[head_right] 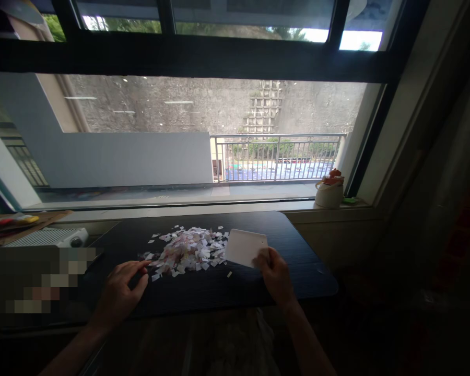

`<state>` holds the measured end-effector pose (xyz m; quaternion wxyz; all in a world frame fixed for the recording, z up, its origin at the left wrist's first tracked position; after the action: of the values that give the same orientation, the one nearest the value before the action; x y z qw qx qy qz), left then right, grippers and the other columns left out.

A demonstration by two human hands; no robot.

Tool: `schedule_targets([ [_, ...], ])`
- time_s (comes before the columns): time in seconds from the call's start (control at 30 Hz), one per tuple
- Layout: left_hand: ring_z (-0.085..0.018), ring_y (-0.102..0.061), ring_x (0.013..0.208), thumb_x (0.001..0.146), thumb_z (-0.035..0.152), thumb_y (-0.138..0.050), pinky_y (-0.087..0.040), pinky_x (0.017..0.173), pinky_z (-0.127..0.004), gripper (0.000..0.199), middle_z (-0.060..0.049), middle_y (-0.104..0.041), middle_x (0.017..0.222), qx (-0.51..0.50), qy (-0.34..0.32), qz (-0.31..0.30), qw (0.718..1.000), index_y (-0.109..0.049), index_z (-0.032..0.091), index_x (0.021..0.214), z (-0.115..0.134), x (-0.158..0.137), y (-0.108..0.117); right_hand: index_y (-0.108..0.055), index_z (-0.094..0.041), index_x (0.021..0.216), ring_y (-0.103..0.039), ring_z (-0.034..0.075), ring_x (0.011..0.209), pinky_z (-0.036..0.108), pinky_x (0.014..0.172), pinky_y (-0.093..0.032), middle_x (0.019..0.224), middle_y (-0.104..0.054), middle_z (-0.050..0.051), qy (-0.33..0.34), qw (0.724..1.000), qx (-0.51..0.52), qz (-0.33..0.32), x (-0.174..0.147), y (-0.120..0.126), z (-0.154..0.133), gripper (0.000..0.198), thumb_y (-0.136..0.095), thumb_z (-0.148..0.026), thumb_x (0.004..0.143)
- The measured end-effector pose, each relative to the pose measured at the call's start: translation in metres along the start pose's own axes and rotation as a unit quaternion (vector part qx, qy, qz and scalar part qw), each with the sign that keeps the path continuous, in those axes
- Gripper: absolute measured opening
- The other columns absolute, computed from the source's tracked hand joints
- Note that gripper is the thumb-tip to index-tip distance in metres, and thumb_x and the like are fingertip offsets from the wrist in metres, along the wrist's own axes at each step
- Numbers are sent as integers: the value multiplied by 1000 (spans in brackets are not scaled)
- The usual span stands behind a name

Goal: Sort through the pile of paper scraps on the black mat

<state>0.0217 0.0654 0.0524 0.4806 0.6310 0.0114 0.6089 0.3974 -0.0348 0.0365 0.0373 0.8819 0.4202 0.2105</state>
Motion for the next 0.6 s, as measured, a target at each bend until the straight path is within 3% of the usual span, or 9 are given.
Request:
schedule_targets([
  [0.3, -25, -62, 89, 78, 30, -49, -47, 83, -39, 27, -6, -69, 82, 7, -14, 12, 1000, -67, 18, 94, 0, 0, 2, -61, -17, 83, -56, 19, 65, 28, 58, -45, 68, -60, 1, -15, 1000, 2, 17, 0, 6, 2, 27, -49, -38, 73],
  [0.6, -25, -61, 89, 77, 31, -49, -47, 83, -41, 28, -6, -68, 82, 1, -9, 6, 1000, -67, 18, 95, -1, 0, 0, -62, -15, 88, -58, 20, 68, 29, 60, -47, 72, -63, 2, -23, 999, 35, -15, 0, 1, 6, 32, -53, -42, 73],
])
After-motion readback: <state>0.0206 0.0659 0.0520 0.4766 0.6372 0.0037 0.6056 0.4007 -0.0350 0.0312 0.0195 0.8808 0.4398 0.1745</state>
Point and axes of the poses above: each hand's wrist, its own x-axis towards the middle knuckle, its own y-axis out of the back of the hand, z = x × y, the point moved 8 cm from there along x, towards the middle knuckle
